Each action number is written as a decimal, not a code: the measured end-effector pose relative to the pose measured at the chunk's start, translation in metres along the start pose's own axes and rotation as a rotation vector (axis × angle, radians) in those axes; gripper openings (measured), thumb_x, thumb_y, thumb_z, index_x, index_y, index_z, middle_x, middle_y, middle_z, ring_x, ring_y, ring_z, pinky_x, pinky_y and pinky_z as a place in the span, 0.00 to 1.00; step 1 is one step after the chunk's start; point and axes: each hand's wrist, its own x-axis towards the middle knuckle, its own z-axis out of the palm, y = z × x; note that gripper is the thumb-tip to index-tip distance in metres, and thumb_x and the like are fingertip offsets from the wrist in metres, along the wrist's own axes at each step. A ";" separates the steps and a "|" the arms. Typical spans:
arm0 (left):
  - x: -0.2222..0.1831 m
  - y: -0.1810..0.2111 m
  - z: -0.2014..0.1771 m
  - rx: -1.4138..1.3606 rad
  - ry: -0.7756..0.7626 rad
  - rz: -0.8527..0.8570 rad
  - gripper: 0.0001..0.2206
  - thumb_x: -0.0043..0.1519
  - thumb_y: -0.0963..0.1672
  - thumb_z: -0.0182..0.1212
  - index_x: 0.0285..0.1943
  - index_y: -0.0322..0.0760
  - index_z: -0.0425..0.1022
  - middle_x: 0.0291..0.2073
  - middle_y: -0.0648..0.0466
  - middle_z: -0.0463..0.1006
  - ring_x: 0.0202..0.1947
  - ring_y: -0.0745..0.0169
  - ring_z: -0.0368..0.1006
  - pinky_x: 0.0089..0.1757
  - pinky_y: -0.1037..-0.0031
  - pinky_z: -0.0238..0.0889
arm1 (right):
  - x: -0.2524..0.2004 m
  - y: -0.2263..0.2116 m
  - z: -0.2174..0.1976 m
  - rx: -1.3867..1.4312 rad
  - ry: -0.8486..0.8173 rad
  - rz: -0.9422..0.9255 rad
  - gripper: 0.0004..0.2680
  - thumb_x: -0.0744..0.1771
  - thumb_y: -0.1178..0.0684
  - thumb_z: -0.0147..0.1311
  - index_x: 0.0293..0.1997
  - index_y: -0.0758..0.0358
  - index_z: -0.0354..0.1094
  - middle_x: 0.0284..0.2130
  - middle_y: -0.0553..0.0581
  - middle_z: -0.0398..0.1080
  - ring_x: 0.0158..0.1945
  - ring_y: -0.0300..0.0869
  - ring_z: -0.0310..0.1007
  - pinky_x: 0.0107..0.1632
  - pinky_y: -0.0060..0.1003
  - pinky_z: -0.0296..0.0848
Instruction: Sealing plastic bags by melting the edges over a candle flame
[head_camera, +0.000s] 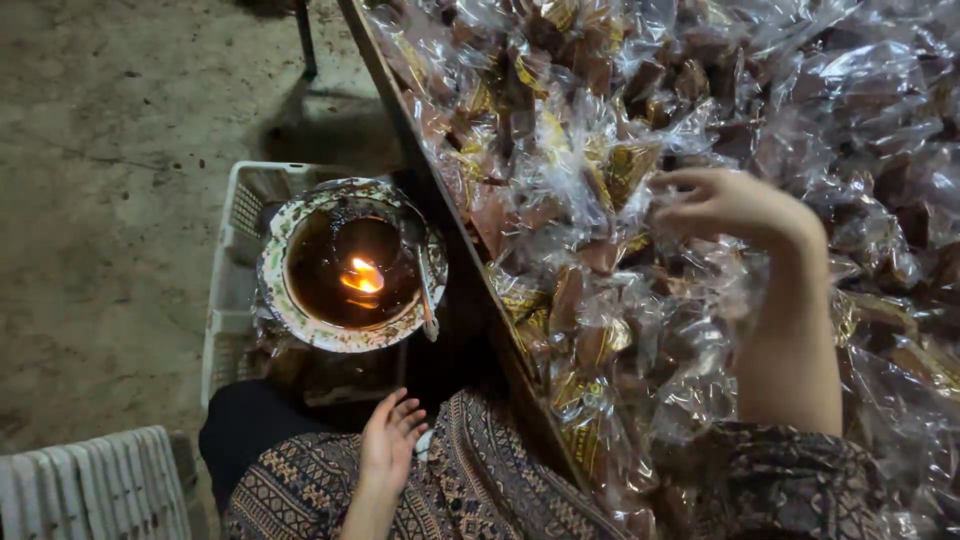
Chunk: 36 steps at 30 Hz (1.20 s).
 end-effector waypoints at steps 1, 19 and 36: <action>-0.002 0.003 0.005 -0.006 -0.001 0.002 0.17 0.66 0.47 0.54 0.61 0.33 0.72 0.43 0.46 0.75 0.40 0.53 0.71 0.40 0.65 0.63 | 0.004 -0.005 0.001 -0.005 0.000 -0.003 0.22 0.67 0.54 0.58 0.72 0.51 0.65 0.29 0.64 0.77 0.23 0.40 0.60 0.24 0.30 0.60; -0.127 0.053 0.100 0.262 -0.306 0.222 0.16 0.65 0.43 0.52 0.58 0.27 0.74 0.47 0.41 0.79 0.45 0.53 0.73 0.44 0.67 0.64 | -0.024 -0.072 0.192 0.085 1.480 -1.042 0.24 0.71 0.67 0.65 0.70 0.56 0.52 0.68 0.51 0.58 0.75 0.49 0.53 0.80 0.53 0.52; -0.217 0.086 0.155 0.832 -0.152 1.371 0.35 0.52 0.45 0.58 0.70 0.28 0.52 0.61 0.41 0.61 0.64 0.45 0.59 0.64 0.57 0.55 | -0.066 -0.075 0.340 1.436 -0.520 -0.754 0.22 0.61 0.63 0.66 0.60 0.56 0.61 0.55 0.64 0.69 0.55 0.57 0.73 0.58 0.58 0.75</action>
